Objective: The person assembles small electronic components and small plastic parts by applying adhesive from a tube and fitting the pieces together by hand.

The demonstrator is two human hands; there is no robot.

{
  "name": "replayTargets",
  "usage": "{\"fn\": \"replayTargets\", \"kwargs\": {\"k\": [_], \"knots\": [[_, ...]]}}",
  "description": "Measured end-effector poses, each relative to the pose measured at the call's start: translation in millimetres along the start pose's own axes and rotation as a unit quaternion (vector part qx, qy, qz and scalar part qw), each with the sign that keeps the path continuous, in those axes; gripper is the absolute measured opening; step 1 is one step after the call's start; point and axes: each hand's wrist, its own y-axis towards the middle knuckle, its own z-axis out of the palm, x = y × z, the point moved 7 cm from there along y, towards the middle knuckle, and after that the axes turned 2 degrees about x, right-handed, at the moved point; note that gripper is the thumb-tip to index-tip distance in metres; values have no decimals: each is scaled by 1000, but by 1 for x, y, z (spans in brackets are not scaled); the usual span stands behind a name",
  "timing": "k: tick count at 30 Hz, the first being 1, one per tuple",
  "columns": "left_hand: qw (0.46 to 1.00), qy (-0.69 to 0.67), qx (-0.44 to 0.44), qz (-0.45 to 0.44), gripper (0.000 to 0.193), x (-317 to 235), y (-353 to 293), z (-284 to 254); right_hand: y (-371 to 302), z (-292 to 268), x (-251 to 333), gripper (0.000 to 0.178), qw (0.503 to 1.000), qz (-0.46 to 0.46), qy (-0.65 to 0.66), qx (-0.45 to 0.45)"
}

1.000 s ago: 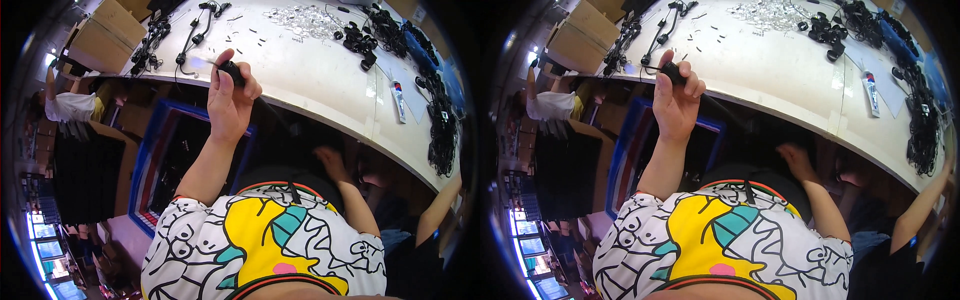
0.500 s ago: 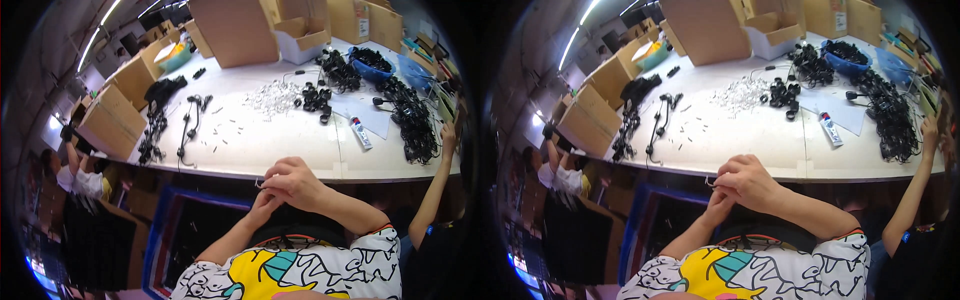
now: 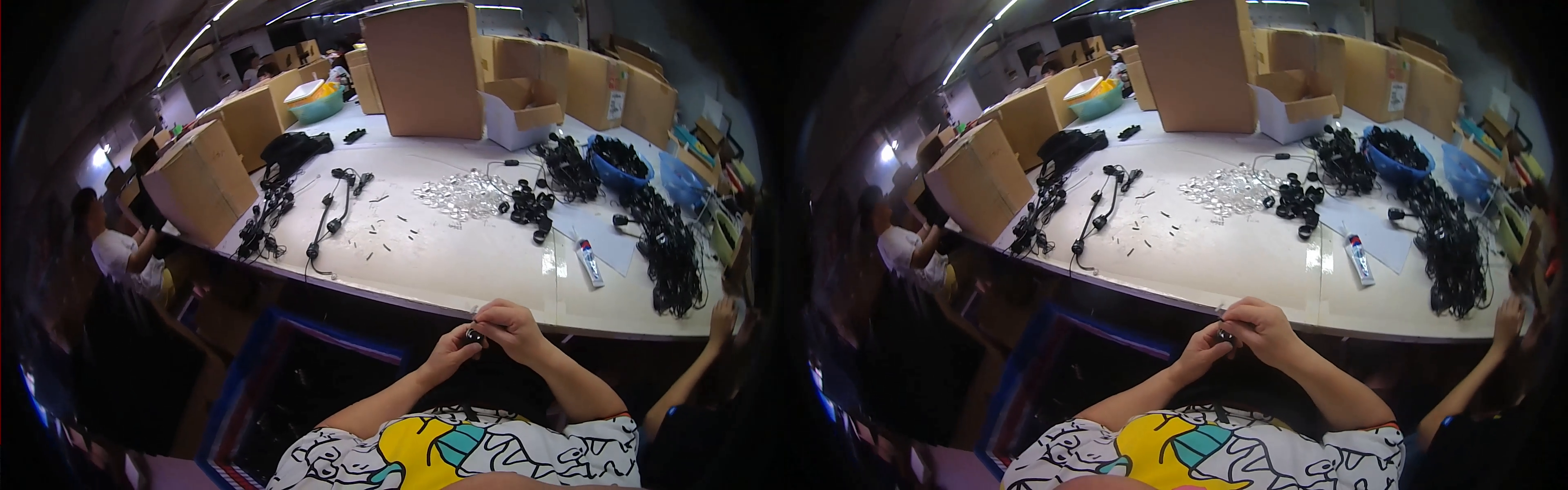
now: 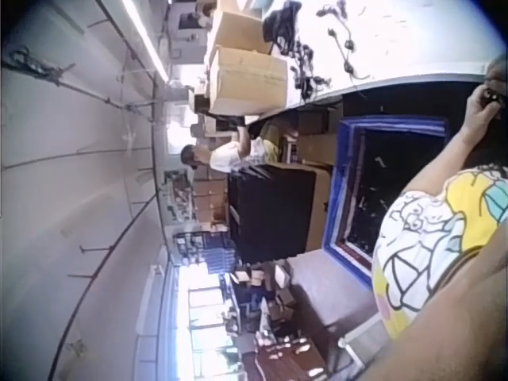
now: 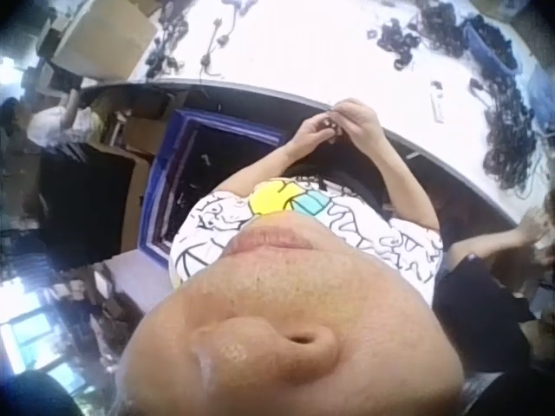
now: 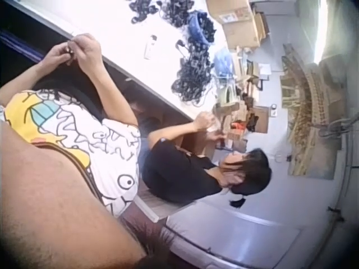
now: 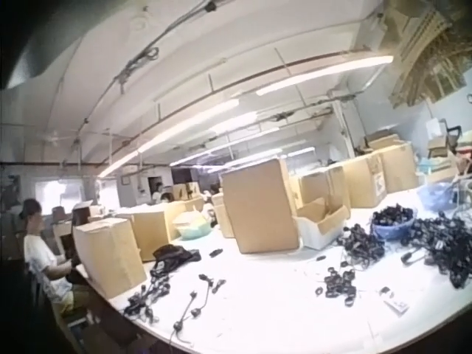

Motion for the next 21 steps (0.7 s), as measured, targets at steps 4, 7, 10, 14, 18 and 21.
{"fn": "replayTargets", "kwargs": {"k": [4,7,10,14,18,21], "knots": [[999,30,3,-30,34,-9,-2,2,-5,7,24,21,987,-33,-137,77],[998,11,38,38,31,-18,-5,13,-10,12,13,28,970,-45,-210,117],[999,-4,37,29,37,-12,-11,11,-8,21,19,31,957,-45,-242,153],[997,-12,13,-74,25,9,-13,-2,-7,27,19,29,959,24,-249,136],[998,-51,-23,-31,18,12,-15,-11,-2,32,20,26,960,16,-256,111],[998,43,-46,-6,16,12,-18,-17,4,32,6,26,930,97,-336,112]]}}
